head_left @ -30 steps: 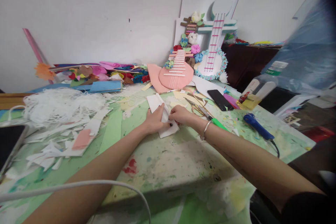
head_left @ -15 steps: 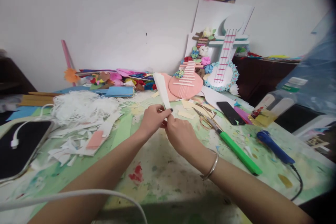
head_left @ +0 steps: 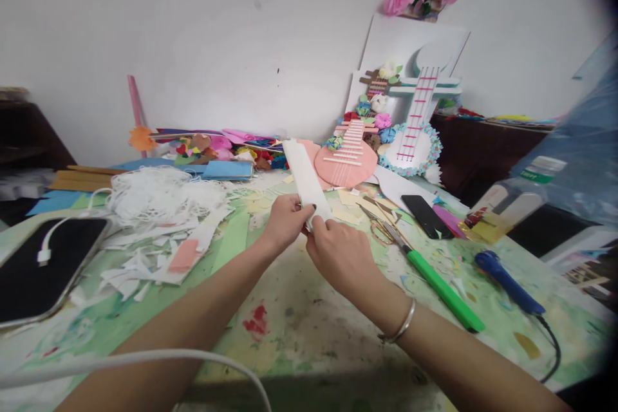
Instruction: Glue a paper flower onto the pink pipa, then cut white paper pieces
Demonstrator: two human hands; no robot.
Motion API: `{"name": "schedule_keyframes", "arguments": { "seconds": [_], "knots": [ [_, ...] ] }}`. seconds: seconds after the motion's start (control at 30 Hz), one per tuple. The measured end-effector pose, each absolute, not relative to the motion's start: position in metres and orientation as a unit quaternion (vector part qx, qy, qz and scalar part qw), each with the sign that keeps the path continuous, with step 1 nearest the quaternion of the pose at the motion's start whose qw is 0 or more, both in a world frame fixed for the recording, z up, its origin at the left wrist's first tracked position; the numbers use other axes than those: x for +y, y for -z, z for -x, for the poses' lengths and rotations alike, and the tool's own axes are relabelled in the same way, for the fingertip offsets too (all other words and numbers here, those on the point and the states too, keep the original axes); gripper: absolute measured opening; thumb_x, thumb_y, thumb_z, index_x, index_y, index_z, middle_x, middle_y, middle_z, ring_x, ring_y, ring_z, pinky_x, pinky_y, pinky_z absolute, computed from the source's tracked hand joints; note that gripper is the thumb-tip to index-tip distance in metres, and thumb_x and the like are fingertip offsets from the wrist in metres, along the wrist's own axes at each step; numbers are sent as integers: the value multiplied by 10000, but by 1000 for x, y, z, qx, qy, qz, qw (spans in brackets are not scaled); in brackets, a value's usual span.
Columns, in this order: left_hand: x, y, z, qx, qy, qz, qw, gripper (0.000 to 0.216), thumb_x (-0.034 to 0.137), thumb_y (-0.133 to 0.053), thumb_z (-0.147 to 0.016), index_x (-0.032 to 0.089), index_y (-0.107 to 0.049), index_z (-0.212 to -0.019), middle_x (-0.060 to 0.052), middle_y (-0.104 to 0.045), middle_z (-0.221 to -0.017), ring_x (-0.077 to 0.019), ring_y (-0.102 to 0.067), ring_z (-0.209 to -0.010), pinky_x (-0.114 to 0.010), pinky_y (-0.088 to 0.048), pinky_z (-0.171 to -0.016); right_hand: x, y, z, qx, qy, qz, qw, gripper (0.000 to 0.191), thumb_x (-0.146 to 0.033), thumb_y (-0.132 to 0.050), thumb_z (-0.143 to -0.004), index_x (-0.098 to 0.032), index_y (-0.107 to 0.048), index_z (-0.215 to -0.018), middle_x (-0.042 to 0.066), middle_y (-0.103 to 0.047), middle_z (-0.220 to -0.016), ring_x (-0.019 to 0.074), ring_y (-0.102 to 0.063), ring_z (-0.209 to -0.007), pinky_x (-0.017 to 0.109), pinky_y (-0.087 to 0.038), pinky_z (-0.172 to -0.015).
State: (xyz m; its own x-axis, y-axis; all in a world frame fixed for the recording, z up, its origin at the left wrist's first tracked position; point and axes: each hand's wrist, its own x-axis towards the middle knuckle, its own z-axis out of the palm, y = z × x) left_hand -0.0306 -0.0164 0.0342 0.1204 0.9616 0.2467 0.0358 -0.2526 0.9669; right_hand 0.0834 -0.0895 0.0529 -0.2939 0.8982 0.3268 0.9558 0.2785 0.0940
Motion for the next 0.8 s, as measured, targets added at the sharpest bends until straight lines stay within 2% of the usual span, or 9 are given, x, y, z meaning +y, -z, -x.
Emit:
{"name": "schedule_keyframes", "arguments": {
  "seconds": [0.07,0.13,0.2,0.27,0.37,0.43,0.6,0.8],
  "knots": [
    [-13,-34,33,400,-521,-575,488,165,276,-616,-625,113,-624,-642,0,-592,-549,-121,-540,-477,-221,-432,-461,-84,-55,-97,-795,62,575,183,164,-319,-477,-881,-180,-565,-877,64,-648,-750,197,-626,-692,277,-424,-603],
    [-8,-33,36,383,-523,-553,523,222,287,-655,-608,93,-657,-716,-32,-647,-622,-138,-578,-526,-240,-465,-495,-74,-54,-116,-782,-19,551,289,153,-302,-479,-869,-183,-572,-844,51,-656,-809,171,-609,-758,281,-444,-687],
    [-4,-30,39,370,-516,-539,553,268,294,-683,-599,82,-671,-763,-61,-684,-696,-151,-607,-575,-252,-483,-529,-64,-51,-134,-732,-70,556,387,174,-267,-527,-817,-176,-569,-959,88,-640,-1022,187,-591,-905,317,-455,-777],
    [-1,-26,40,365,-504,-533,573,294,298,-703,-595,80,-677,-791,-79,-701,-744,-157,-621,-605,-257,-488,-550,-55,-44,-148,-660,-231,565,437,338,-274,-584,-765,-173,-529,-1084,113,-606,-1125,179,-602,-894,323,-481,-755],
    [2,-18,41,373,-481,-533,588,296,303,-715,-599,82,-678,-793,-85,-707,-751,-161,-629,-613,-262,-490,-564,-48,-31,-158,-539,-493,516,447,406,-270,-635,-731,-151,-540,-1107,90,-654,-984,140,-625,-766,282,-500,-691],
    [4,-13,40,381,-462,-537,594,296,305,-716,-607,85,-677,-800,-86,-708,-748,-167,-636,-615,-266,-492,-566,-46,-23,-160,-502,-566,481,443,335,-248,-673,-698,-124,-611,-1003,61,-670,-853,117,-616,-694,246,-496,-650],
    [7,-3,37,401,-414,-524,627,275,275,-720,-622,93,-672,-822,-80,-710,-741,-171,-652,-625,-262,-514,-568,-37,-6,-164,-479,-591,479,437,169,-174,-734,-596,-90,-681,-732,30,-657,-674,88,-580,-575,205,-484,-560],
    [9,5,39,483,-282,-501,660,186,196,-693,-648,83,-678,-795,-123,-723,-801,-210,-686,-712,-284,-557,-611,-29,6,-168,-465,-571,561,378,56,-71,-681,-587,-106,-681,-630,19,-634,-564,87,-566,-508,194,-484,-511]
  ]
}}
